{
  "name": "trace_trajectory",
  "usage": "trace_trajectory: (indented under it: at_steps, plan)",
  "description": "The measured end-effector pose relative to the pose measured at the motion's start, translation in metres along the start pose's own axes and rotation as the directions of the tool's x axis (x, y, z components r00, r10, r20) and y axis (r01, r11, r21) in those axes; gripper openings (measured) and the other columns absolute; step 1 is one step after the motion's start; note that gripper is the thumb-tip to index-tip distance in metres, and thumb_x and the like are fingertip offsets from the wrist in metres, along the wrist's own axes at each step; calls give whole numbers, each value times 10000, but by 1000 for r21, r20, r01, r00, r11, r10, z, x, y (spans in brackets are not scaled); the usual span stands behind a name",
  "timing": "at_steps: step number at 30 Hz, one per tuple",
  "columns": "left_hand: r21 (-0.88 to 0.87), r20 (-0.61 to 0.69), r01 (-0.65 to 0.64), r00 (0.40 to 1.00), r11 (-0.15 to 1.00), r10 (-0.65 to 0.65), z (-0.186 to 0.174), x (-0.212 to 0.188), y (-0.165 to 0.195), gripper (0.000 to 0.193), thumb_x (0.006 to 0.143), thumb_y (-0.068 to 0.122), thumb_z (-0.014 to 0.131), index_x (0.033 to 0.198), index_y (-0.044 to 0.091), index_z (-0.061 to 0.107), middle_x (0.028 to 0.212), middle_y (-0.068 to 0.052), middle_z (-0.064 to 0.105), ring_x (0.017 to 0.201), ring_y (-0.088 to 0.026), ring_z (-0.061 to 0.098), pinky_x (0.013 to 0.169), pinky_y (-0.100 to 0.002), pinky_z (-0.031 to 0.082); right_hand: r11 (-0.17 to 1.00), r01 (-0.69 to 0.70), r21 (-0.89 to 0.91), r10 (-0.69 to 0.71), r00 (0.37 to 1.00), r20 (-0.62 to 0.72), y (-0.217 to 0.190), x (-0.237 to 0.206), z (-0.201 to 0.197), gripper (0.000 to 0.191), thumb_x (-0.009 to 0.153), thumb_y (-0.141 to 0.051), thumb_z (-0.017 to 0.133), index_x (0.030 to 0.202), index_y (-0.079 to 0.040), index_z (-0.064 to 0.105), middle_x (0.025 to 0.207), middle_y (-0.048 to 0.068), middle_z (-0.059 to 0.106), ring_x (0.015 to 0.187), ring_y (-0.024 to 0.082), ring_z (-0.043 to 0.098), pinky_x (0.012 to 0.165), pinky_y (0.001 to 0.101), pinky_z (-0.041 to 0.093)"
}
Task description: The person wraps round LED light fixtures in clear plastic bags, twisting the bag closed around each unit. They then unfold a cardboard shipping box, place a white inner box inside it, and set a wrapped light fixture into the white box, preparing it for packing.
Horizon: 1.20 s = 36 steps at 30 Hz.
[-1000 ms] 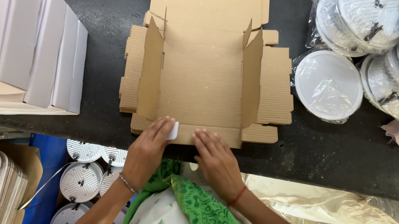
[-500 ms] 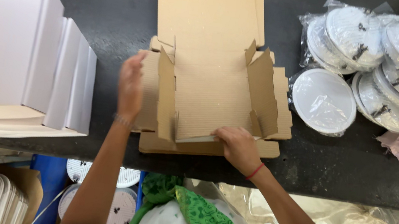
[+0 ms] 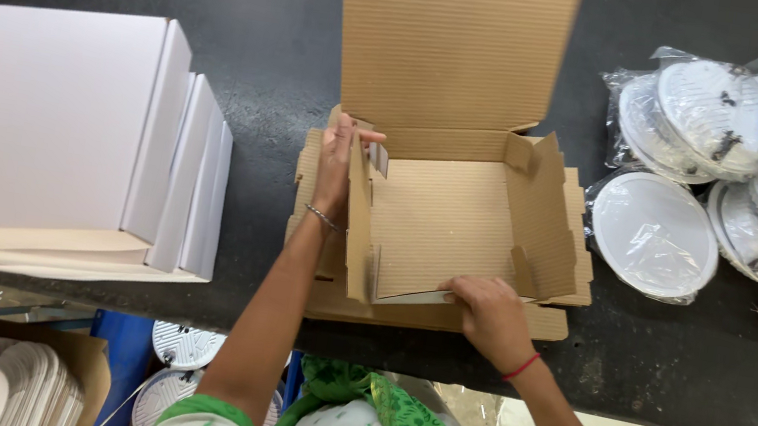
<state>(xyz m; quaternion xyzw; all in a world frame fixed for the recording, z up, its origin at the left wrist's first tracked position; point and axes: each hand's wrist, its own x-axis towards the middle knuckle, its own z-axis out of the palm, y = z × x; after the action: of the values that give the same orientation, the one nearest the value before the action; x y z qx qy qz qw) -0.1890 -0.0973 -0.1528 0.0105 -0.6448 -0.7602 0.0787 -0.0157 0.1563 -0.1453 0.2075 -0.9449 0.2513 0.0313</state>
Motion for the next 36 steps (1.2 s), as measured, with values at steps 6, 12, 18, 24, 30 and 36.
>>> trace_trajectory:
  at_steps: [6, 12, 18, 24, 30, 36]
  plan:
    - [-15, 40, 23, 999, 1000, -22, -10, -3, -20, 548, 1057, 557, 491, 1092, 24, 614, 832, 16, 536, 748, -99, 481, 671, -272, 428, 983, 138, -119, -108, 967, 233, -23, 18, -13, 680, 755, 86, 582, 1371, -203, 588, 1118, 38, 704, 1047, 258, 649, 885, 408, 484]
    - [-128, 130, -17, 991, 992, 34, -18, -11, -30, 744, 945, 582, 649, 1408, 73, 366, 1121, -42, 648, 1025, -95, 582, 913, -272, 489, 925, 320, -204, -217, 887, 407, -41, 38, -2, 687, 743, 44, 618, 1377, -200, 524, 1158, 57, 619, 1092, 283, 591, 893, 426, 468]
    - [-11, 197, 50, 979, 999, -47, -15, -10, -31, 830, 841, 506, 801, 1321, -22, 378, 1178, -106, 662, 1120, -170, 637, 984, -336, 529, 939, 277, -204, -213, 934, 287, -27, 26, 1, 432, 798, -9, 611, 1203, -158, 628, 1084, 33, 633, 1065, 237, 616, 892, 396, 464]
    - [8, 156, 141, 978, 990, -140, -11, -13, -30, 658, 869, 409, 803, 1250, 4, 451, 1162, -68, 640, 1089, -144, 614, 963, -304, 516, 959, 217, -180, -189, 969, 159, -39, 15, -3, 458, 819, -28, 615, 1246, -192, 643, 1050, 21, 647, 998, 252, 633, 857, 391, 471]
    - [-112, 250, 103, 966, 988, -73, -16, -14, -29, 566, 935, 365, 764, 1238, 12, 441, 1140, -43, 621, 1065, -104, 566, 957, -287, 483, 985, 139, -100, -91, 919, 385, -56, 41, -9, 523, 821, -65, 678, 1321, -182, 582, 1172, 63, 611, 989, 339, 625, 807, 469, 519]
    - [-81, 135, 53, 990, 995, -41, 6, -21, -29, 546, 886, 251, 828, 1190, 47, 423, 1081, -60, 610, 970, -123, 605, 845, -283, 551, 971, 214, -103, -171, 930, 325, -42, 37, 3, 413, 809, -58, 676, 1217, -94, 618, 1150, 105, 625, 981, 354, 626, 801, 476, 520]
